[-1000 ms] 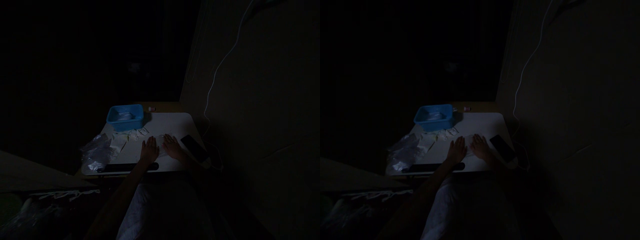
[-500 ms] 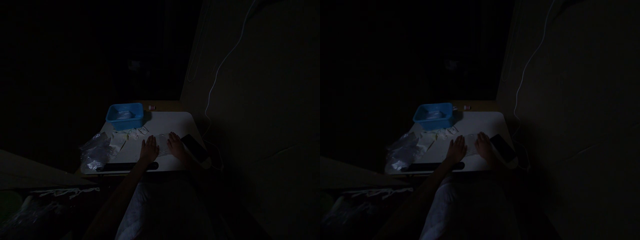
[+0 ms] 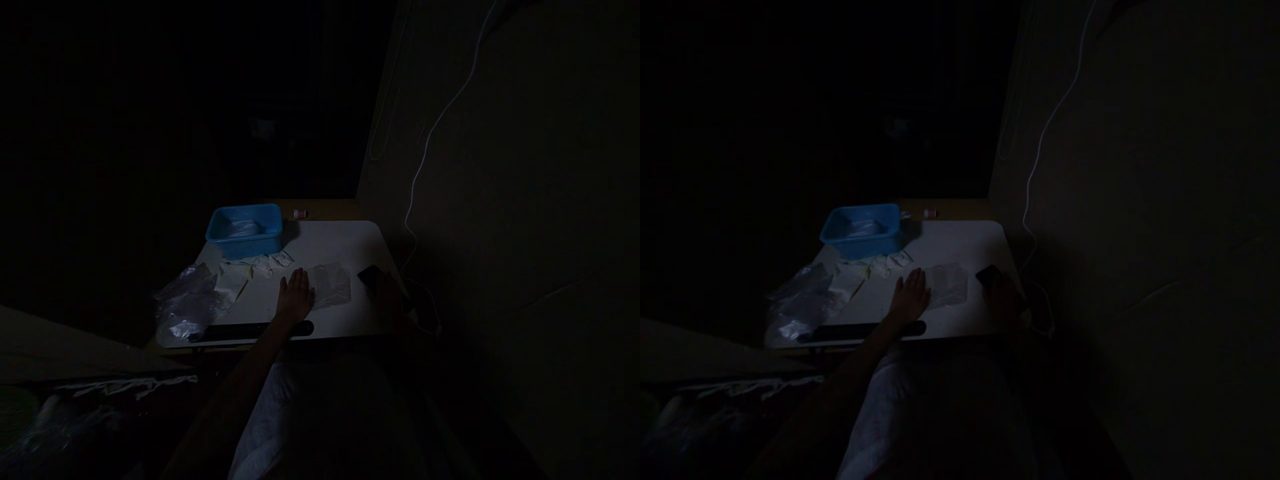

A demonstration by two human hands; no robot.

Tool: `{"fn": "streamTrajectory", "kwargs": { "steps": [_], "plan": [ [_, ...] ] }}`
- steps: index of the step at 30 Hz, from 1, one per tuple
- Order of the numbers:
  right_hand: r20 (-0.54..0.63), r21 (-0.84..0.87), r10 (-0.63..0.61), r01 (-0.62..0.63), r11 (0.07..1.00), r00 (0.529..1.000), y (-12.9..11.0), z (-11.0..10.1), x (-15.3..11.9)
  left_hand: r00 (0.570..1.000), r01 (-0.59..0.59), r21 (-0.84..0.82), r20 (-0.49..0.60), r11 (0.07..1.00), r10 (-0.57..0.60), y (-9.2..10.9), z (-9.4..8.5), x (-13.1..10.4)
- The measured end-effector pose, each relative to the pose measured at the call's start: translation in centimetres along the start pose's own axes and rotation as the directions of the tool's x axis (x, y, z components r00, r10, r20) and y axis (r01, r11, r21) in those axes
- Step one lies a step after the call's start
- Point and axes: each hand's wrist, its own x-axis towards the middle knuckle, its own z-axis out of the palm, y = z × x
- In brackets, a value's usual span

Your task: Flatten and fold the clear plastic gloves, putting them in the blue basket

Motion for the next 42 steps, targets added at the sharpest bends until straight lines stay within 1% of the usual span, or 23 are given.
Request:
{"fn": "streamTrajectory", "kwargs": {
  "steps": [4, 8, 13, 15, 17, 19, 23, 25, 27, 29, 31, 33, 34, 36, 38, 42],
  "plan": [
    [0.006, 0.062, 0.019, -0.019, 0.998, 1.000, 0.0, 0.5, 0.5, 1.000, -0.001, 0.000, 0.011, 1.000, 0.001, 0.0, -0.1, 0.0],
    [-0.037, 0.099, -0.013, 0.016, 0.995, 0.999, -0.1, 0.8, 1.1, 1.000, 0.004, -0.005, 0.014, 1.000, -0.004, 0.0, -0.4, -0.1],
    [-0.038, 0.088, 0.030, -0.027, 0.996, 0.999, -0.6, 0.7, 1.8, 1.000, -0.004, -0.017, 0.009, 1.000, 0.004, 0.1, -0.6, -0.2],
    [-0.061, 0.086, 0.025, -0.020, 0.996, 0.998, -1.2, 0.4, 1.8, 1.000, -0.004, -0.016, 0.002, 1.000, 0.004, 0.1, -0.5, -0.2],
    [-0.099, 0.097, -0.030, 0.040, 0.995, 0.995, -2.2, 0.0, 1.4, 1.000, -0.005, -0.012, 0.001, 1.000, 0.005, 0.1, -0.5, -0.2],
    [-0.117, 0.110, -0.122, 0.135, 0.985, 0.986, -3.5, -0.4, 0.7, 1.000, -0.005, -0.012, 0.001, 1.000, 0.005, 0.1, -0.5, -0.1],
    [-0.068, 0.139, -0.289, 0.296, 0.945, 0.955, -6.4, -1.4, -0.7, 1.000, -0.006, -0.019, 0.003, 1.000, 0.006, 0.1, -0.5, -0.1],
    [-0.065, 0.166, -0.345, 0.351, 0.921, 0.936, -7.4, -1.9, -1.1, 1.000, -0.006, -0.019, 0.001, 1.000, 0.006, 0.1, -0.4, -0.1],
    [-0.065, 0.188, -0.376, 0.381, 0.905, 0.924, -8.0, -2.4, -1.2, 1.000, -0.005, -0.019, 0.000, 1.000, 0.005, 0.1, -0.4, -0.1],
    [-0.059, 0.176, -0.350, 0.354, 0.918, 0.935, -8.0, -2.8, -1.3, 1.000, -0.007, -0.018, 0.000, 1.000, 0.007, 0.1, -0.4, -0.1],
    [-0.054, 0.115, -0.255, 0.260, 0.959, 0.965, -7.7, -3.0, -1.5, 1.000, -0.005, -0.020, 0.000, 1.000, 0.005, 0.1, -0.4, -0.1],
    [-0.063, 0.036, -0.136, 0.138, 0.990, 0.989, -7.2, -3.0, -1.8, 1.000, -0.001, -0.022, 0.000, 1.000, 0.001, 0.1, -0.4, -0.1],
    [-0.070, 0.006, -0.090, 0.091, 0.996, 0.993, -6.9, -2.9, -1.9, 1.000, 0.000, -0.022, 0.002, 1.000, 0.000, 0.1, -0.4, -0.1],
    [-0.077, -0.022, -0.044, 0.042, 0.999, 0.996, -6.4, -2.6, -2.0, 1.000, -0.003, -0.019, 0.001, 1.000, 0.003, 0.1, -0.4, -0.1],
    [-0.066, -0.018, -0.041, 0.040, 0.999, 0.997, -6.1, -2.3, -1.7, 1.000, -0.004, -0.014, -0.001, 1.000, 0.004, 0.1, -0.4, -0.1],
    [-0.024, 0.029, -0.137, 0.138, 0.990, 0.990, -6.3, -2.2, -0.4, 1.000, 0.004, -0.019, 0.029, 1.000, -0.003, 0.2, -0.6, -0.1]
  ]
}}
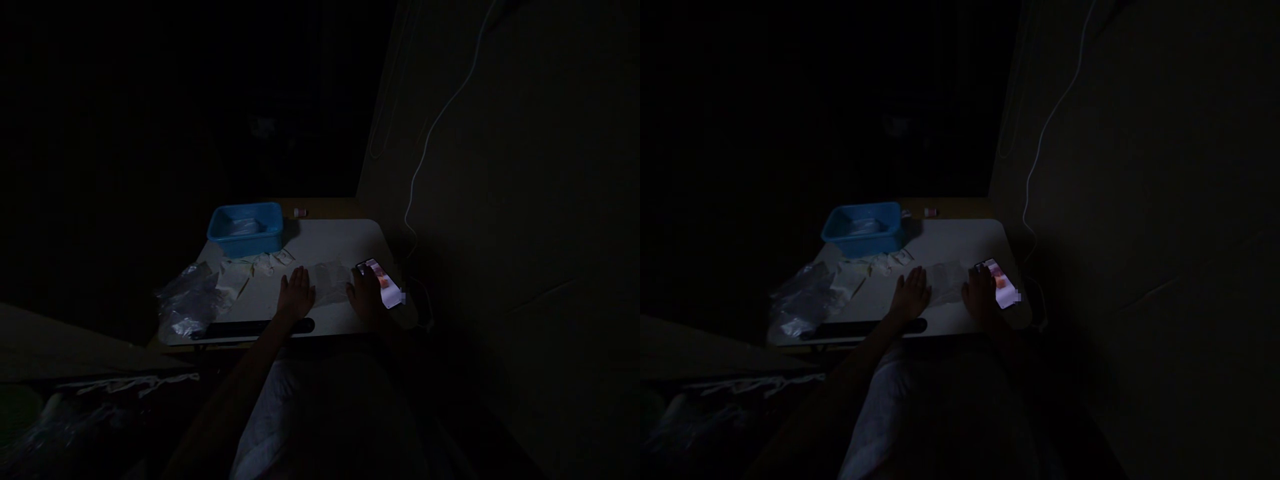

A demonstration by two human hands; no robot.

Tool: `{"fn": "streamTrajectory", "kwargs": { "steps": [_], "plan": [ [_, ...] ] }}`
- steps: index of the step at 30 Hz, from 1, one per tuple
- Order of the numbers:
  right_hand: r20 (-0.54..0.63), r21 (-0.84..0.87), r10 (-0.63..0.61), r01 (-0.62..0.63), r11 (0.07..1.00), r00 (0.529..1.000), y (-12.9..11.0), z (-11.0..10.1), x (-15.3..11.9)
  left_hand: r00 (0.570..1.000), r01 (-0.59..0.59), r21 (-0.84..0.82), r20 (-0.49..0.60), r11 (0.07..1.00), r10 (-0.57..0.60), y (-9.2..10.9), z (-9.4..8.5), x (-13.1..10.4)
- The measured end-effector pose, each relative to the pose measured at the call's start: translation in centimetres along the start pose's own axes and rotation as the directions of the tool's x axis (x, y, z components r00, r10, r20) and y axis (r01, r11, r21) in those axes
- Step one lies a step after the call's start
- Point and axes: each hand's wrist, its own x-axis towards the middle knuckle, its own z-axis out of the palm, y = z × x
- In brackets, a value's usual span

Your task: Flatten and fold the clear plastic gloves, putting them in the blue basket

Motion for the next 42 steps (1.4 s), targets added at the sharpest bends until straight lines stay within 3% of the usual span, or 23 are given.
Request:
{"fn": "streamTrajectory", "kwargs": {
  "steps": [6, 13, 24, 34, 42],
  "plan": [
    [-0.011, 0.013, -0.058, 0.058, 0.998, 0.998, -0.7, 0.1, 0.1, 1.000, 0.000, -0.006, -0.006, 1.000, 0.000, 0.0, 0.0, 0.0],
    [-0.023, -0.012, -0.024, 0.023, 1.000, 0.999, -0.7, -0.2, -1.4, 1.000, -0.011, -0.004, -0.029, 1.000, 0.011, -0.1, 0.2, 0.0],
    [0.013, -0.012, 0.009, -0.009, 1.000, 1.000, -0.4, 0.1, -1.4, 1.000, -0.006, 0.000, -0.024, 1.000, 0.006, 0.0, 0.0, 0.0],
    [0.022, 0.147, -0.244, 0.238, 0.960, 0.969, -1.9, 0.2, 0.0, 0.999, -0.016, 0.007, -0.048, 1.000, 0.016, 0.0, 0.1, -0.2],
    [0.097, 0.160, -0.354, 0.337, 0.928, 0.930, -2.3, 0.8, 0.2, 0.999, -0.005, -0.013, -0.046, 1.000, 0.005, 0.0, 0.2, -0.1]
  ]
}}
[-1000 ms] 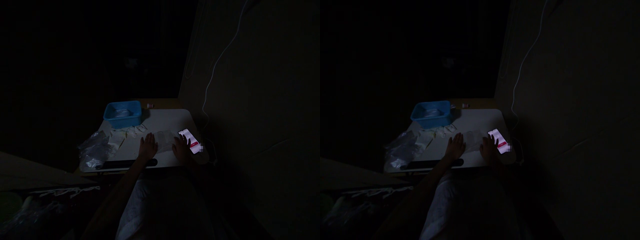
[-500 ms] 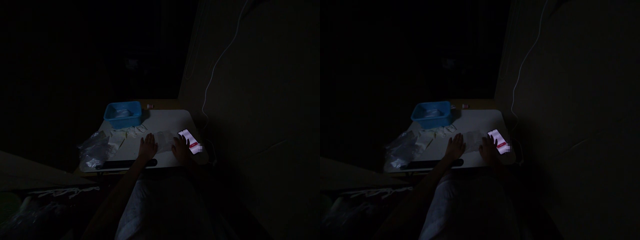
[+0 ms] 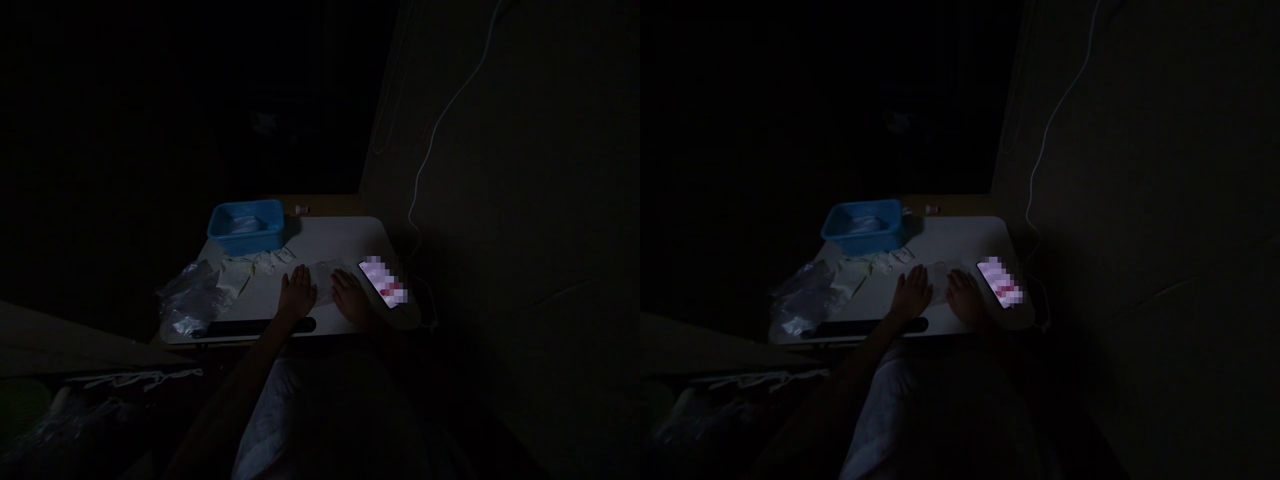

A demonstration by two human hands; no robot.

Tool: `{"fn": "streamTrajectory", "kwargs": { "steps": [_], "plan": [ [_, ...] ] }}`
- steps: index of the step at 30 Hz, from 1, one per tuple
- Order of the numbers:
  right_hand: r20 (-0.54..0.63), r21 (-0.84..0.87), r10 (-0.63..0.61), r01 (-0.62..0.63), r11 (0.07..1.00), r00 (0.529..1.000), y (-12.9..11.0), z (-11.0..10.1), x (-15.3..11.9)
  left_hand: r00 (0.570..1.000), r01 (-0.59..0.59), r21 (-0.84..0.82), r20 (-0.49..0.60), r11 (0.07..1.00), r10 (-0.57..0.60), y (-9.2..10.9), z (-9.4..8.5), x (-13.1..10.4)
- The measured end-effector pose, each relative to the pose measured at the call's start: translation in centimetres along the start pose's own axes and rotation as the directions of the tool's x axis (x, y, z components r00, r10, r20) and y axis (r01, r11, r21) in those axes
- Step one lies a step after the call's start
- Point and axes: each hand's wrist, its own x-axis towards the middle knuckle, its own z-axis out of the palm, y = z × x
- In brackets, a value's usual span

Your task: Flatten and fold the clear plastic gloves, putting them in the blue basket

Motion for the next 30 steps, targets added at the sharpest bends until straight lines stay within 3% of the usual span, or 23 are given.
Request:
{"fn": "streamTrajectory", "kwargs": {
  "steps": [21, 25, 30],
  "plan": [
    [-0.011, -0.010, 0.060, -0.060, 0.998, 0.998, 0.2, 0.1, -0.2, 0.996, 0.017, -0.067, -0.082, 0.998, -0.022, -0.1, -0.3, -0.1],
    [-0.018, -0.005, 0.060, -0.060, 0.998, 0.998, 0.2, 0.0, -0.2, 0.980, -0.140, -0.194, -0.168, 0.971, 0.108, -1.1, -0.9, -0.8],
    [0.005, 0.001, 0.065, -0.065, 0.998, 0.998, 0.1, -0.2, -0.1, 0.894, -0.440, -0.168, -0.167, 0.882, 0.415, -1.4, -1.3, -2.4]
  ]
}}
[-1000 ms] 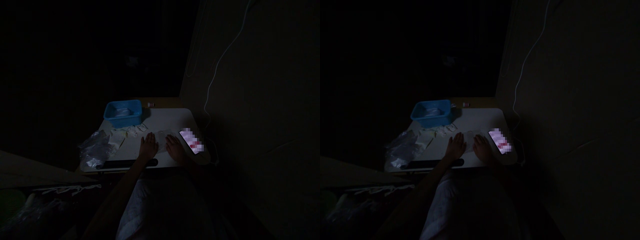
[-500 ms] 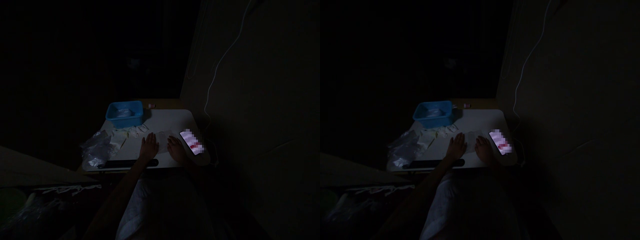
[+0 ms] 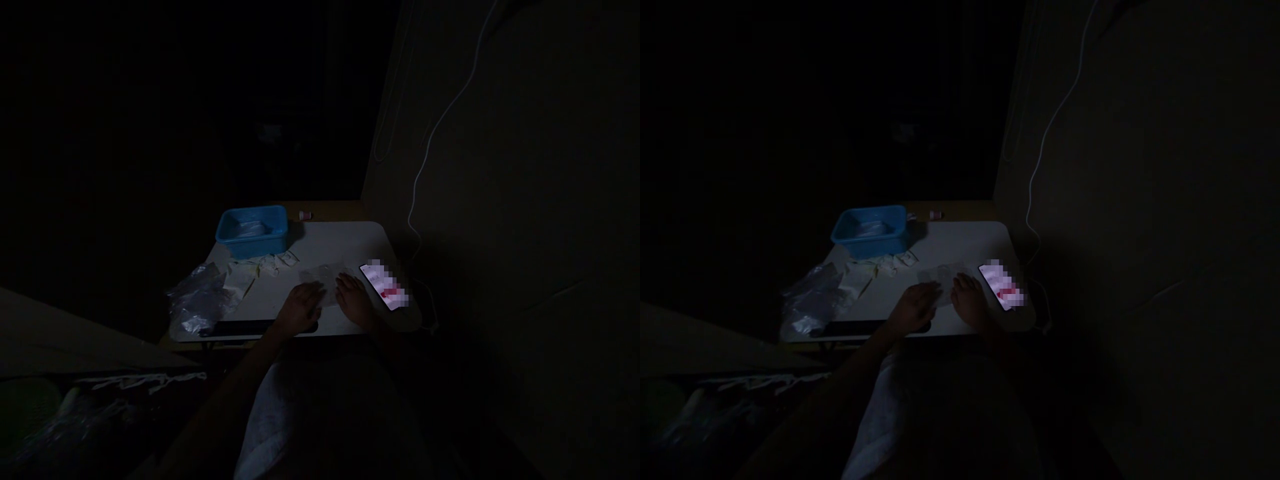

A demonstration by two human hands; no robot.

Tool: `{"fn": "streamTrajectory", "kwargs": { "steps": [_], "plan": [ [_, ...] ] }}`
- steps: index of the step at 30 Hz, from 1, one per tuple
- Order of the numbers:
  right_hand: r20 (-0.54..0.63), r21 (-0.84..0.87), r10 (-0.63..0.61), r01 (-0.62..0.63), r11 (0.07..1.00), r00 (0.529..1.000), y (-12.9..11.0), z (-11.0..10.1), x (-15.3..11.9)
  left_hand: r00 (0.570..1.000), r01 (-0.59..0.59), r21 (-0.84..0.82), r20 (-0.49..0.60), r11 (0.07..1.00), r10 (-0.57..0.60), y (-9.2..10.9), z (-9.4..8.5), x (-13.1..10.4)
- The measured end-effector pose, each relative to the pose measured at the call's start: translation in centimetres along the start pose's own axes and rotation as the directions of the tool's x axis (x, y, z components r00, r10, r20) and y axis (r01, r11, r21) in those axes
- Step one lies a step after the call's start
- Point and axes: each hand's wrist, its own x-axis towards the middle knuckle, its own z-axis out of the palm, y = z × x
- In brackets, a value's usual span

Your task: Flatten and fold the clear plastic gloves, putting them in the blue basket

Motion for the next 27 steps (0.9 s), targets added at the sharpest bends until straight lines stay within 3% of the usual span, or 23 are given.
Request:
{"fn": "streamTrajectory", "kwargs": {
  "steps": [8, 16, 22, 27],
  "plan": [
    [0.001, 0.030, 0.012, -0.012, 0.999, 1.000, 0.2, 0.4, 0.0, 0.985, -0.055, 0.168, 0.172, 0.984, 0.026, 1.9, -0.8, 1.6],
    [-0.010, 0.038, -0.001, 0.001, 0.999, 1.000, 0.3, 0.4, 0.0, 0.987, 0.087, 0.208, 0.114, 0.974, -0.112, 1.8, -0.7, 2.2],
    [-0.012, 0.069, 0.019, -0.018, 0.997, 1.000, 0.2, 0.3, 0.1, 0.987, 0.050, 0.257, 0.135, 0.965, -0.087, 0.6, -1.6, 1.7],
    [-0.056, 0.110, 0.059, -0.053, 0.993, 0.997, 0.2, 0.0, -0.1, 0.988, 0.051, 0.259, 0.128, 0.964, -0.086, 0.1, -1.3, 2.0]
  ]
}}
